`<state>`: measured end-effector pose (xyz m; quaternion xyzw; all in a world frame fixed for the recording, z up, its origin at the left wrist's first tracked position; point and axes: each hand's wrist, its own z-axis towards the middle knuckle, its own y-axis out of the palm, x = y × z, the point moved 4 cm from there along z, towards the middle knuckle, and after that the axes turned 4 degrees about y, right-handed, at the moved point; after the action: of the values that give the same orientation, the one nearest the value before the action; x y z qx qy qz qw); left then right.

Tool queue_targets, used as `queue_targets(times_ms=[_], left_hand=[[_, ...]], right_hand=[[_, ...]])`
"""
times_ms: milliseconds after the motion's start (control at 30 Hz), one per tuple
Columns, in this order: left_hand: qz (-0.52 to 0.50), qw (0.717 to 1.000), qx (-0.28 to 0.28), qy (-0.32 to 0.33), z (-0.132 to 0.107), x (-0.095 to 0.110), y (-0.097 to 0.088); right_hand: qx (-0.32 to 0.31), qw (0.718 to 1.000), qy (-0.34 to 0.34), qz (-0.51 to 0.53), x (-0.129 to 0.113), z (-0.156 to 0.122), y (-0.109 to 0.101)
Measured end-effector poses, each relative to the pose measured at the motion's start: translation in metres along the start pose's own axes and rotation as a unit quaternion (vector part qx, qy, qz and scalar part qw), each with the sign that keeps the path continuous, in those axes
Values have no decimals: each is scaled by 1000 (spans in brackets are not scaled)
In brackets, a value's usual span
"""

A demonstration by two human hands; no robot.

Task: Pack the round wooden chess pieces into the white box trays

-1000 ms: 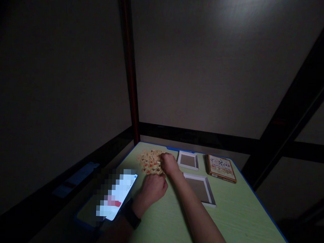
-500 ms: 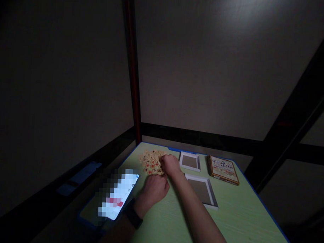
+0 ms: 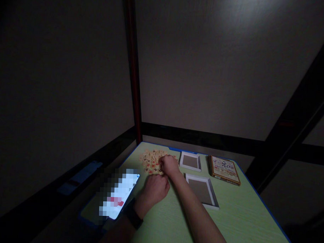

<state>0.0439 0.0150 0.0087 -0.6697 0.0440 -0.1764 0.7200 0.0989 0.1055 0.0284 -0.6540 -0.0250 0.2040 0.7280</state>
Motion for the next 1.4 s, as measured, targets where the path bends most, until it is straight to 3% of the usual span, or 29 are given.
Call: queue_targets(times_ms=[167,267,333,467,567,700,1000,1400], left_hand=[[14,999,30,-18,4,-9,-26],[43,997,54,-27,17,-37,-54],[81,996,38,-24,27,-63,-66],[100,994,-17,-40,42,-110,-66],[95,994,-44,-35,45,-126,-53],[86,995,-50,-13,44,-127,-41],[76,996,-49,-2,42,-115,-42],[-10,997,-77,-15,46,-140,-42]], right_hand=[[19,999,30,13,26,5,-27],[27,998,64,2,49,7,-44],[19,997,79,-7,59,5,-47],[-5,994,103,-26,62,0,-39],[-20,993,108,-43,56,-2,-32],[-36,992,101,-64,48,-4,-27],[-44,995,71,-51,44,-5,-23],[-60,998,-20,26,39,5,-11]])
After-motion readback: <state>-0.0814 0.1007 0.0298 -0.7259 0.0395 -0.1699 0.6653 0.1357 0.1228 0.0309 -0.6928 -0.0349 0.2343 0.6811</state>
